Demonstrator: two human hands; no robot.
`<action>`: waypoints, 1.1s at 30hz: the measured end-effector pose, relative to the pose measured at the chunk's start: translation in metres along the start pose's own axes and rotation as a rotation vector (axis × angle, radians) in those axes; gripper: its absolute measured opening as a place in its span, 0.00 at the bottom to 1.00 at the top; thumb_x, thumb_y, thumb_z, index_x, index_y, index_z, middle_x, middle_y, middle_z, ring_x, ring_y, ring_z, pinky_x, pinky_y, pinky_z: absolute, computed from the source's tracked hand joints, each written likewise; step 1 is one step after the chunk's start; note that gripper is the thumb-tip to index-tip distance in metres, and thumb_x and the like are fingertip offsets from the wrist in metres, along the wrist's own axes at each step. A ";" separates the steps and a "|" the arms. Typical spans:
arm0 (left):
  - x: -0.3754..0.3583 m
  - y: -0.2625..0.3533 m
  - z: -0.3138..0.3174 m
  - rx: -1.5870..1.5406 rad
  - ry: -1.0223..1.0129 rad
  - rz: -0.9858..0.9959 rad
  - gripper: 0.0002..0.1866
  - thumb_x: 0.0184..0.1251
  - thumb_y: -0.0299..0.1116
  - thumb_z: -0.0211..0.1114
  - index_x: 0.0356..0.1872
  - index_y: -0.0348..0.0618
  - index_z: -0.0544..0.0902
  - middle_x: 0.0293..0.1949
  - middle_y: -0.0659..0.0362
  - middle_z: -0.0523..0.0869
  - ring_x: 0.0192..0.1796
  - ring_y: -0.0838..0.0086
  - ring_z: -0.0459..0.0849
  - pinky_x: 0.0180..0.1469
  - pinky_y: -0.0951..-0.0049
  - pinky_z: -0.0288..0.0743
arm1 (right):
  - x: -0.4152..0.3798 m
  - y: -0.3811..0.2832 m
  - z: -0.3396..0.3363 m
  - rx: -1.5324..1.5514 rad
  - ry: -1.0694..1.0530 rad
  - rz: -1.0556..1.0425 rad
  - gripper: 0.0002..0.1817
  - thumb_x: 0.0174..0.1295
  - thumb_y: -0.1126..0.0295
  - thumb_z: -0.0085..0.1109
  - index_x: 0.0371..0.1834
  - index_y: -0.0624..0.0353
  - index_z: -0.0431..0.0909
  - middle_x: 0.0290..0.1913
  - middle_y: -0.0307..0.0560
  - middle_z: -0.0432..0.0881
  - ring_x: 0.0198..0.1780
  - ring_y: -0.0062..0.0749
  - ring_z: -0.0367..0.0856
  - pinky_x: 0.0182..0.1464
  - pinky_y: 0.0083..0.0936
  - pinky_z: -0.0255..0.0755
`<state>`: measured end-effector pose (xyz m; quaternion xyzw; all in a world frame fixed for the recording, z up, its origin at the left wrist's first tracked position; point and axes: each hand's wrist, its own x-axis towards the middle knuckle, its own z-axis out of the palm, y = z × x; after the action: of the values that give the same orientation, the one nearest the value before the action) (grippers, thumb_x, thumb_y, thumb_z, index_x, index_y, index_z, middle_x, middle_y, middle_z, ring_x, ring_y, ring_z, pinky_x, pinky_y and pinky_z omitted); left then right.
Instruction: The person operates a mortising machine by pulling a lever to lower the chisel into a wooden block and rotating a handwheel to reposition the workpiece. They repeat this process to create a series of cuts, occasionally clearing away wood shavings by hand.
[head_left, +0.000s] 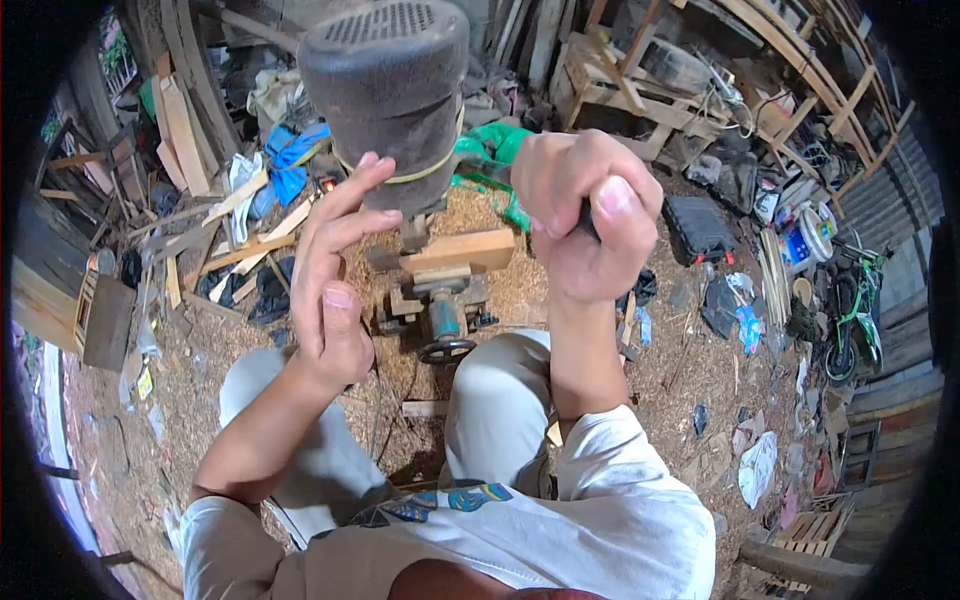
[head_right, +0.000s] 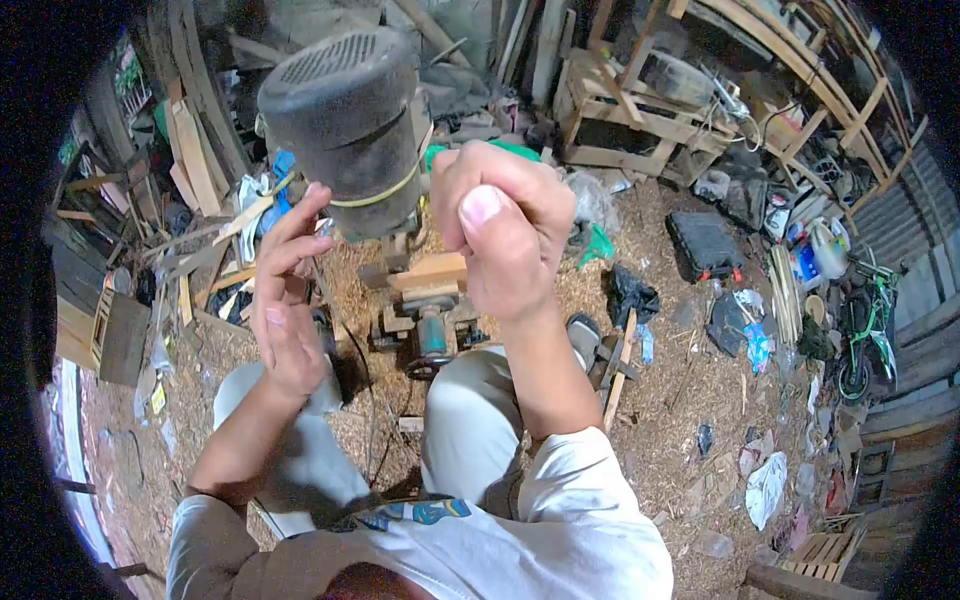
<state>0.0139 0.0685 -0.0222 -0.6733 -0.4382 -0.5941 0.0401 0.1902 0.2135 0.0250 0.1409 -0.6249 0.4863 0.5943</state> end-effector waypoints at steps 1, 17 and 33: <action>0.000 0.000 0.001 -0.001 -0.002 0.006 0.35 0.90 0.58 0.38 0.62 0.36 0.82 0.74 0.34 0.78 0.80 0.40 0.73 0.81 0.41 0.61 | -0.007 0.000 0.000 0.035 0.008 -0.021 0.22 0.71 0.58 0.53 0.21 0.59 0.68 0.18 0.38 0.68 0.20 0.26 0.63 0.25 0.29 0.53; -0.001 0.003 -0.015 0.015 -0.025 0.009 0.38 0.91 0.59 0.32 0.55 0.37 0.85 0.74 0.33 0.75 0.81 0.40 0.70 0.83 0.41 0.60 | -0.111 -0.012 -0.004 -0.124 -0.091 -0.174 0.19 0.61 0.58 0.56 0.16 0.55 0.68 0.17 0.39 0.70 0.20 0.39 0.69 0.31 0.39 0.63; 0.013 0.041 -0.086 -0.053 -0.453 -0.188 0.20 0.82 0.44 0.59 0.47 0.37 0.90 0.62 0.43 0.90 0.67 0.48 0.87 0.73 0.47 0.75 | -0.077 -0.067 -0.024 -0.260 -0.527 0.764 0.16 0.63 0.58 0.53 0.23 0.55 0.79 0.27 0.41 0.82 0.34 0.35 0.80 0.76 0.50 0.59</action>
<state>-0.0271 0.0013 0.0331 -0.7464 -0.4810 -0.4405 -0.1321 0.2743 0.1683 -0.0180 -0.0558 -0.8168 0.5355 0.2072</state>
